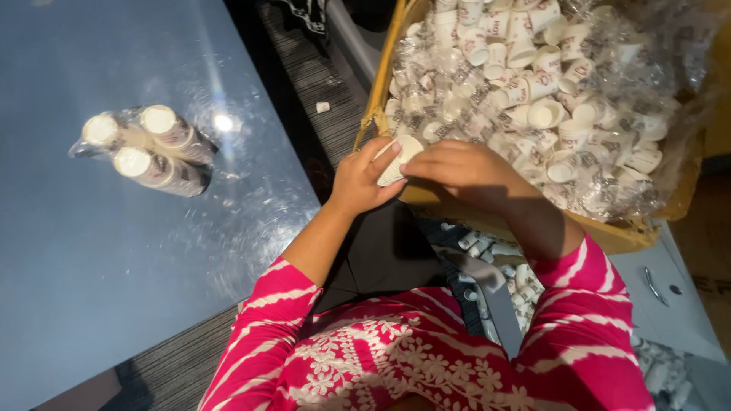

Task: The recorder is counting, stacking, and packaging paper cups from a large box into smaller plastic-wrapped bundles.

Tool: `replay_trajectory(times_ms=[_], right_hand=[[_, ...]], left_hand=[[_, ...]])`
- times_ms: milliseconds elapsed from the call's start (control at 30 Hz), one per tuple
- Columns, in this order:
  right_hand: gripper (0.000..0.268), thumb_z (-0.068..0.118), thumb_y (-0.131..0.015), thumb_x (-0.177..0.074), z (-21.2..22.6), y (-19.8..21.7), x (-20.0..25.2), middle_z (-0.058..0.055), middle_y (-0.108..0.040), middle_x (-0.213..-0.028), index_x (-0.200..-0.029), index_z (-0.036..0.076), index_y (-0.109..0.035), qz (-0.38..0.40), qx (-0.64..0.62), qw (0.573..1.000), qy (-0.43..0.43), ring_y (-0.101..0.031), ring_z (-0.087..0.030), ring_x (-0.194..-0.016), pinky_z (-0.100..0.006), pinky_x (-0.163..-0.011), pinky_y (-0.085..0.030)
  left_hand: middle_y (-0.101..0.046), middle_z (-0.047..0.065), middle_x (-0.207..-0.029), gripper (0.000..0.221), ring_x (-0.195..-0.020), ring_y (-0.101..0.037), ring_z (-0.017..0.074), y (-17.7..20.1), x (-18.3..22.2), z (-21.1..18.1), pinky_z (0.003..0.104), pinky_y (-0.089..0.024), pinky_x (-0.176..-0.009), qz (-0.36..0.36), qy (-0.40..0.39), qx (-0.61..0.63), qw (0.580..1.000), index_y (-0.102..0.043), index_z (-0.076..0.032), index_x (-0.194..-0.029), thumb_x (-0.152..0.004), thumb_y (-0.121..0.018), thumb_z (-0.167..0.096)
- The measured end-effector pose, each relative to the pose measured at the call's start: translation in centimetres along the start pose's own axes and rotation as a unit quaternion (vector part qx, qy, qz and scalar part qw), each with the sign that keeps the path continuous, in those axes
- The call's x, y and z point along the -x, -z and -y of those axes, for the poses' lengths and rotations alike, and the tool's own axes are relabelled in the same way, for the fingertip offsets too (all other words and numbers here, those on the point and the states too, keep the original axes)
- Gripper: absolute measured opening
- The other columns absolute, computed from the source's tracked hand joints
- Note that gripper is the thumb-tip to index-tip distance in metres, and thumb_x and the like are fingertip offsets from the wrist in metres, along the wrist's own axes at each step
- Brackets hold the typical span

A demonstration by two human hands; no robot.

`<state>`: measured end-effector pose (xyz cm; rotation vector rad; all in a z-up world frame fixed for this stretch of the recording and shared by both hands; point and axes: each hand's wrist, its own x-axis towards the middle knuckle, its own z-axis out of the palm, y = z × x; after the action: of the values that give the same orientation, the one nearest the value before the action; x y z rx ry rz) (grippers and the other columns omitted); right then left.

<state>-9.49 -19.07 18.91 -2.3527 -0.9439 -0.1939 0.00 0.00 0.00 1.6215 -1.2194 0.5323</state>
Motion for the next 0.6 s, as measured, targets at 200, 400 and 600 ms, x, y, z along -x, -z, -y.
replay_trajectory(times_ms=[200,400,600], right_hand=[[0.030,0.000,-0.069,-0.102,-14.8,2.9,7.2,-0.015,-0.071,-0.123,-0.130,0.011,-0.070,-0.156,0.235,0.894,-0.348,-0.074,-0.027,-0.105,-0.037,-0.093,-0.062],[0.049,0.011,-0.081,-0.080,-23.3,3.0,12.7,-0.021,-0.061,-0.127,-0.128,0.014,-0.068,-0.025,0.297,0.790,-0.535,-0.049,-0.043,-0.122,-0.055,-0.096,-0.045],[0.043,0.012,-0.077,-0.087,-23.8,2.4,13.4,-0.015,-0.065,-0.129,-0.128,0.024,-0.071,0.094,0.346,0.797,-0.486,-0.050,-0.038,-0.127,-0.057,-0.106,-0.040]], left_hand=[[-0.064,0.016,-0.127,0.086,-0.101,-0.073,0.0333,0.5,-0.4,-0.3,0.039,-0.061,-0.079,-0.025,0.027,-0.002,0.999,-0.038,-0.018,-0.151,-0.083,-0.090,-0.021],[-0.065,0.019,-0.128,0.090,-0.101,-0.074,0.0328,0.3,-0.4,-0.1,0.037,-0.062,-0.079,-0.039,0.051,0.007,0.998,-0.033,-0.017,-0.154,-0.083,-0.089,-0.020],[-0.065,0.018,-0.128,0.090,-0.102,-0.073,0.0340,0.4,-0.5,-0.2,0.038,-0.062,-0.080,-0.037,0.049,-0.003,0.998,-0.031,-0.016,-0.155,-0.085,-0.088,-0.019]])
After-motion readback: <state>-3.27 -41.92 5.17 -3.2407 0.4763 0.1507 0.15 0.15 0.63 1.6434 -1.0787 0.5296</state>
